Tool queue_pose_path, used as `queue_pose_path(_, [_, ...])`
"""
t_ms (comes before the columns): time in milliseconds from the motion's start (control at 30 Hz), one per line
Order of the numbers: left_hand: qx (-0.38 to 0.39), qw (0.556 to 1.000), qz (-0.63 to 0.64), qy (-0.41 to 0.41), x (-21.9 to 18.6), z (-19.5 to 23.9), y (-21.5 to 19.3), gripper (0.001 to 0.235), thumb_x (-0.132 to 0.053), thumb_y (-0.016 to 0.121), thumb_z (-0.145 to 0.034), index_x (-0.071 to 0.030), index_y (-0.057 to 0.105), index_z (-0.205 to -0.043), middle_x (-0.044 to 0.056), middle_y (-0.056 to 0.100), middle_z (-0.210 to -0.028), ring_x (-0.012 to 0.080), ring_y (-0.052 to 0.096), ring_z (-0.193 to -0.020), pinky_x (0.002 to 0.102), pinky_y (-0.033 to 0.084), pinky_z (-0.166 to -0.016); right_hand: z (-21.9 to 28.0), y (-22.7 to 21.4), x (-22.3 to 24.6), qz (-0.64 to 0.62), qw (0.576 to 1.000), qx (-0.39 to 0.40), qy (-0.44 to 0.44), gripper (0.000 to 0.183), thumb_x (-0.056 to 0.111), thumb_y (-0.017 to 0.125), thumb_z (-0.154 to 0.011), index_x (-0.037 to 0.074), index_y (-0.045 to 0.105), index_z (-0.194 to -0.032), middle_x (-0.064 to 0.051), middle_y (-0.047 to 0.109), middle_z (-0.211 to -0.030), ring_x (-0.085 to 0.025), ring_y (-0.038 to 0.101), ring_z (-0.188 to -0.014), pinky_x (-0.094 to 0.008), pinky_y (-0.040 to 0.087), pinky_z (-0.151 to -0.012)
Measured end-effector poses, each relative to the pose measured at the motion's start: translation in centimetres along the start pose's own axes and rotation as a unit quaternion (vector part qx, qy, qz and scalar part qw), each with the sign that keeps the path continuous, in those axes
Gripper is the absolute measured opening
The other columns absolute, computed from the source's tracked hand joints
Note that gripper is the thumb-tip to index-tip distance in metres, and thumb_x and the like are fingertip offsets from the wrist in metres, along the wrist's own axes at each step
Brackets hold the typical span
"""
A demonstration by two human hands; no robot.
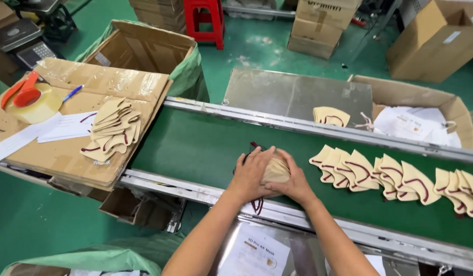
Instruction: The person picks up a stack of face masks from a conveyor belt, places them into a plastic package by hand, and then puts the packaged masks into a large green bag.
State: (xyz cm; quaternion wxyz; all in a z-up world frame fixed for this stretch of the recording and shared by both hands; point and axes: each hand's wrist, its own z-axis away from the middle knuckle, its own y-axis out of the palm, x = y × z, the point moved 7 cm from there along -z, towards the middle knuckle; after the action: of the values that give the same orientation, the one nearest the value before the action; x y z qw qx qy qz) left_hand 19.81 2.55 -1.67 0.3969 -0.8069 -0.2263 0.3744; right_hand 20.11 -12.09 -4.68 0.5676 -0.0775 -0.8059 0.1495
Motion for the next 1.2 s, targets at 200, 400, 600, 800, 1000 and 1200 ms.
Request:
queue_pose_path(200, [0.075, 0.996, 0.040, -0.035, 0.7, 0.9, -1.2, 0.110, -0.028, 0.086, -0.074, -0.012, 0.028, -0.165, 0.012, 0.053, -0.133, 0.0341, 0.051, -0.124, 0.046, 0.045, -0.104, 1.5, 2.0, -1.7, -0.016, 0.993, 0.112, 0.035, 0.064, 0.022, 0.087, -0.079, 0.009, 0.059, -0.135, -0.010, 0.077, -0.117, -0.019, 0.071, -0.110, -0.034, 0.054, -0.099])
queue_pose_path(400, [-0.206, 0.970, 0.113, -0.059, -1.6, 7.8, -4.8, 0.065, -0.030, 0.087, -0.072, -0.009, 0.056, -0.125, 0.012, 0.060, -0.115, 0.0298, 0.059, -0.103, 0.040, 0.048, -0.085, 5.3, -5.2, -1.3, -0.276, 0.941, 0.001, 0.195, 0.056, 0.008, 0.080, -0.080, -0.003, 0.060, -0.132, -0.012, 0.072, -0.119, -0.019, 0.070, -0.104, -0.037, 0.057, -0.094])
queue_pose_path(600, [0.073, 0.990, 0.113, -0.045, -3.2, 18.8, 8.1, 0.033, -0.014, 0.077, -0.078, -0.001, 0.069, -0.107, 0.019, 0.064, -0.102, 0.0375, 0.064, -0.090, 0.044, 0.053, -0.072, 11.4, -6.5, -1.8, -0.388, 0.874, -0.048, 0.287, 0.063, 0.013, 0.078, -0.081, 0.001, 0.054, -0.137, -0.011, 0.069, -0.127, -0.019, 0.069, -0.110, -0.037, 0.056, -0.095])
queue_pose_path(800, [0.086, 0.983, 0.121, -0.106, -5.4, 19.1, 5.8, 0.006, -0.010, 0.073, -0.089, -0.009, 0.074, -0.095, 0.010, 0.068, -0.097, 0.0308, 0.069, -0.092, 0.038, 0.056, -0.081, 16.0, -11.7, 1.0, -0.153, 0.956, -0.042, 0.246, 0.060, 0.014, 0.080, -0.081, 0.002, 0.058, -0.135, -0.009, 0.070, -0.123, -0.015, 0.067, -0.108, -0.033, 0.054, -0.094])
queue_pose_path(1000, [-0.059, 0.978, 0.165, 0.116, -15.9, 13.9, -2.5, 0.027, -0.004, 0.072, -0.083, -0.008, 0.076, -0.109, 0.010, 0.069, -0.111, 0.0243, 0.068, -0.089, 0.034, 0.056, -0.076, 18.1, -7.9, 2.9, 0.028, 0.979, 0.064, 0.194, 0.058, 0.019, 0.081, -0.081, 0.004, 0.060, -0.133, -0.006, 0.074, -0.115, -0.014, 0.068, -0.101, -0.029, 0.056, -0.090])
queue_pose_path(1200, [0.011, 0.990, 0.117, 0.082, -15.3, 14.0, 1.3, 0.034, -0.016, 0.076, -0.082, -0.005, 0.064, -0.112, 0.012, 0.063, -0.108, 0.0318, 0.064, -0.091, 0.040, 0.053, -0.079, 19.5, -5.9, 2.8, -0.125, 0.968, 0.109, 0.187, 0.060, 0.015, 0.085, -0.079, 0.003, 0.058, -0.132, -0.009, 0.067, -0.119, -0.015, 0.061, -0.109, -0.031, 0.052, -0.094])
